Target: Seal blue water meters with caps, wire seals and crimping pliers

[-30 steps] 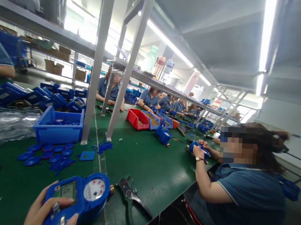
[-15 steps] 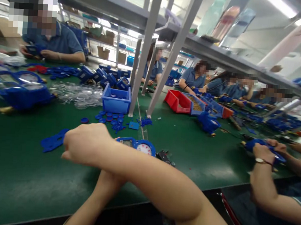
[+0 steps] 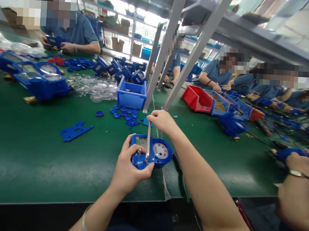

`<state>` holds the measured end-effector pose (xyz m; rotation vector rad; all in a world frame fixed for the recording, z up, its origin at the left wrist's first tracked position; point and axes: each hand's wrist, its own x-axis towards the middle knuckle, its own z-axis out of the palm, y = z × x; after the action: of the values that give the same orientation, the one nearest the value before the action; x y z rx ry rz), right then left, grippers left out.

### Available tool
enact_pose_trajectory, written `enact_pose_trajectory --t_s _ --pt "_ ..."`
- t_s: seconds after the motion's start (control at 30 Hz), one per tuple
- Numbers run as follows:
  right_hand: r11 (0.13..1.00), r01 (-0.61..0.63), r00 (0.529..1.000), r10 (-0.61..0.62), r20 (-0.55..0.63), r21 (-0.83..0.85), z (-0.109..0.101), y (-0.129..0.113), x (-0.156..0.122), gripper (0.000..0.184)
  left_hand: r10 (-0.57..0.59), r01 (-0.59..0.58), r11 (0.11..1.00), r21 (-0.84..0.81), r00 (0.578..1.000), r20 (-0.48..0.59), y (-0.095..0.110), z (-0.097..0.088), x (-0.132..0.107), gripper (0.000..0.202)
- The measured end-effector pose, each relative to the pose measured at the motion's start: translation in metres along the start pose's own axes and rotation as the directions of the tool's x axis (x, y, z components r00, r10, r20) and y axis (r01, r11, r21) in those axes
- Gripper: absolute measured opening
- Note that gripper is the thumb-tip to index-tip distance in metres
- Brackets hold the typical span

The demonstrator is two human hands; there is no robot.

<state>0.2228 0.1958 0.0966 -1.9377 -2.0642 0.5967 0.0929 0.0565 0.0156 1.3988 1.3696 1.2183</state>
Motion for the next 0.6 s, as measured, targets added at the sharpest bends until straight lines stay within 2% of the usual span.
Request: enact_pose_trajectory --t_s 0.13,0.23,0.3,0.43,0.6 --pt "0.964 -0.059 0.995 0.036 0.093 0.258 0.008 0.012 -0.007 0.029 -0.009 0.009 1.000 -0.005 1.000 0.020 0.000 -0.001 0.002 0.026" --pt "0.899 -0.095 0.985 0.023 0.172 0.428 0.013 0.007 -0.012 0.036 -0.013 0.013 1.000 -0.001 0.999 0.037 0.002 -0.003 0.003 0.026" --pt "0.860 -0.095 0.986 0.011 0.169 0.501 0.014 0.001 -0.015 0.038 -0.003 0.003 1.000 0.006 0.999 0.052 0.003 -0.005 0.002 0.025" --pt "0.822 -0.034 0.996 -0.022 0.091 0.569 0.014 -0.005 -0.016 0.035 0.007 -0.008 1.000 0.023 0.998 0.070 0.002 -0.006 -0.006 0.026" --pt "0.854 -0.019 0.995 -0.034 0.093 0.519 0.017 -0.005 -0.012 0.032 0.019 -0.021 0.999 0.036 0.998 0.055 -0.001 -0.005 -0.011 0.027"
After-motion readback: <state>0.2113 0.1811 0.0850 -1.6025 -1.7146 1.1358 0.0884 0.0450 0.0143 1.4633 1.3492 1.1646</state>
